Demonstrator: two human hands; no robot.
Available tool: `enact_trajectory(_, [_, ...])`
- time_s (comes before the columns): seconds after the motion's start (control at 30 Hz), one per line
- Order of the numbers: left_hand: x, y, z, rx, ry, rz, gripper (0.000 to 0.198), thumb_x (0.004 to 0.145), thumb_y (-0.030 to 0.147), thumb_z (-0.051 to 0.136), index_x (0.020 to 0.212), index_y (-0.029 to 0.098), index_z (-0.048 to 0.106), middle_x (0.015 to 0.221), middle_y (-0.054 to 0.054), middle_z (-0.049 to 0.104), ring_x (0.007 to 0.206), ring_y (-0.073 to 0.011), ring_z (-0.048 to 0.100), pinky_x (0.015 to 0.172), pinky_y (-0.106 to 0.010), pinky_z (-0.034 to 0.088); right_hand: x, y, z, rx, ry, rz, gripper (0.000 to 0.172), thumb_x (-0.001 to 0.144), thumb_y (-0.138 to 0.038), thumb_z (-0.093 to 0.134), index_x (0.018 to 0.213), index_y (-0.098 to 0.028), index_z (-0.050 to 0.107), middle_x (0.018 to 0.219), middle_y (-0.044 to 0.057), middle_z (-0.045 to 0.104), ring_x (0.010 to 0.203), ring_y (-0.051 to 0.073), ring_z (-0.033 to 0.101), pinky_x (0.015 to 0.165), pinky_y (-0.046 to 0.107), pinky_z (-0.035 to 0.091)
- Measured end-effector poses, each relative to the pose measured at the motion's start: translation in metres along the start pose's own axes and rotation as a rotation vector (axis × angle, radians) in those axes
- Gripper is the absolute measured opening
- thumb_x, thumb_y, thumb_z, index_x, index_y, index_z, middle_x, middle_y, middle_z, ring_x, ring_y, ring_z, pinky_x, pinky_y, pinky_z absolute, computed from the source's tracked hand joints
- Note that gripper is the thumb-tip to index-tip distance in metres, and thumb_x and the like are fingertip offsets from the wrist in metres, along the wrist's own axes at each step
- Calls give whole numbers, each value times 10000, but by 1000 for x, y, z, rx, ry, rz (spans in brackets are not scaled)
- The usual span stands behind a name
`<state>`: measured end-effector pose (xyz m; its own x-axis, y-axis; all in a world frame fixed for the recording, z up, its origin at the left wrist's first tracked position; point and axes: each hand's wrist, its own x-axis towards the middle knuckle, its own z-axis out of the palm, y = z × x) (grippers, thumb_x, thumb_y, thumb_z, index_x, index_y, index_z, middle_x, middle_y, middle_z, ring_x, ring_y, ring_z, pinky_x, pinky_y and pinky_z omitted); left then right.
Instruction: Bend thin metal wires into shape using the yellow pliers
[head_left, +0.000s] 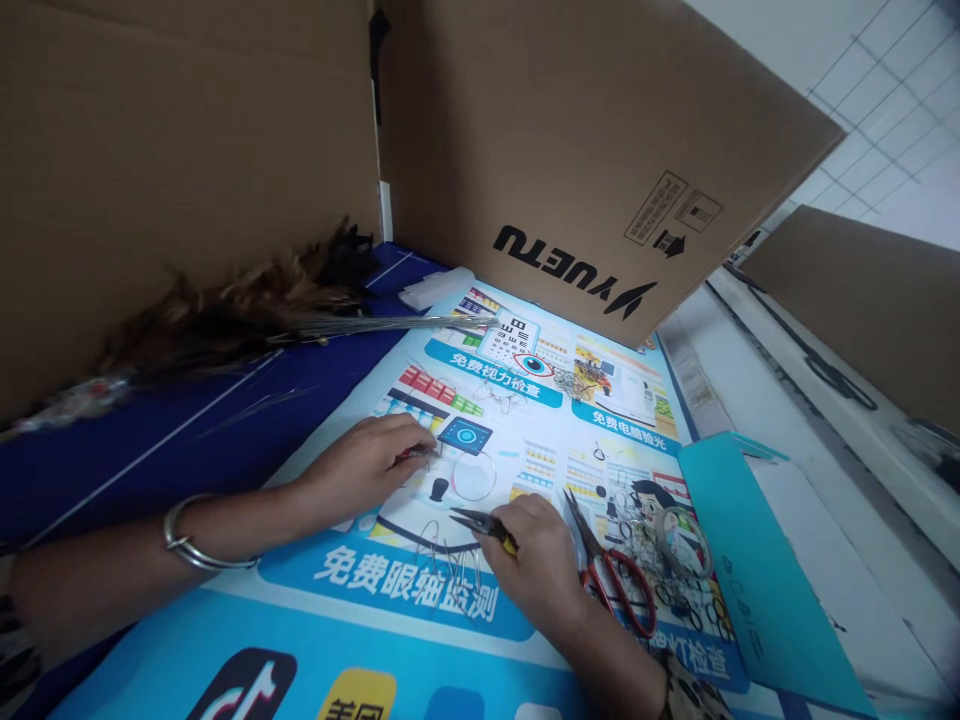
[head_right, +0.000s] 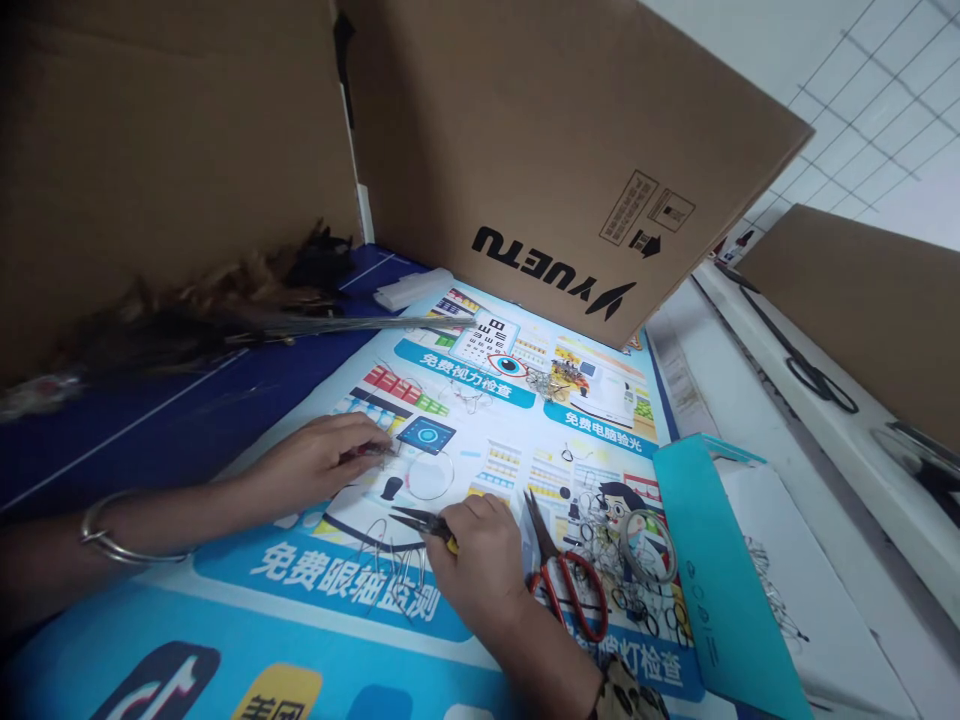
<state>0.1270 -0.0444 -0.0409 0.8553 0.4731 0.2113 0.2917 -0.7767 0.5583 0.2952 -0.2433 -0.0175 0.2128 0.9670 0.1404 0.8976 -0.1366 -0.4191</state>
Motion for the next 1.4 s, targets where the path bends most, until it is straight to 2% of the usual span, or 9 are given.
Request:
enact_trajectory(0.13, [-2,-1,0,9,2,-15,250,894,269,485,1079,185,631,1023,-64,652,972,-240,587,856,-340,448,0,0,0,20,5,0,59,786,-240,666,799,-190,639,792,31,622,793,182,540,674,264,375])
enact_trajectory(0.27, [-2,1,-1,-12,12,-15,288,871,198,454,1115,181,607,1085,-66,619,1028,-236,563,881,-330,448,1,1,0,57,15,6,54,802,-244,650,813,-192,646,794,35,626,795,183,546,675,261,383])
enact_trajectory(0.4, [-3,4,-2,-34,27,23,298,858,146,425,1091,186,607,1077,-58,595,1046,-222,543,901,-316,440,1,2,1,67,17,-3,68,804,-258,654,815,-192,648,795,39,628,801,187,551,685,262,389])
enact_trajectory(0.53, [-8,12,-4,-25,29,89,206,910,207,445,1015,189,622,1003,-62,591,986,-223,538,857,-335,439,1,3,2,81,25,1,80,811,-268,651,805,-189,641,790,40,622,787,182,544,655,255,375])
enact_trajectory(0.67, [-17,30,-8,46,-88,154,170,931,241,478,877,197,633,911,-56,589,893,-228,536,798,-358,420,1,4,1,97,28,3,89,814,-273,651,789,-190,631,772,34,611,768,176,535,630,252,356])
enact_trajectory(0.77, [-24,42,-9,75,-220,144,94,897,270,562,903,200,624,926,-59,586,910,-252,533,796,-379,419,1,4,1,99,27,1,92,811,-274,654,790,-187,631,765,33,607,766,177,534,632,254,355])
enact_trajectory(0.87, [-27,48,-8,81,-286,112,125,852,264,633,962,210,609,981,-60,585,956,-270,532,816,-396,421,2,4,1,93,25,0,80,802,-260,660,790,-185,634,766,34,607,771,181,536,643,257,362])
enact_trajectory(1.13, [-28,52,-4,58,-348,52,121,878,225,595,996,205,612,998,-70,600,959,-265,543,827,-395,426,2,3,1,80,29,-12,71,781,-241,682,808,-183,650,784,32,623,787,180,545,670,261,382])
enact_trajectory(1.4, [-29,53,-2,5,-332,41,101,863,179,588,960,185,617,965,-71,604,927,-253,553,820,-381,421,2,4,1,73,11,-5,86,789,-263,685,835,-193,664,806,32,636,806,181,555,668,259,395])
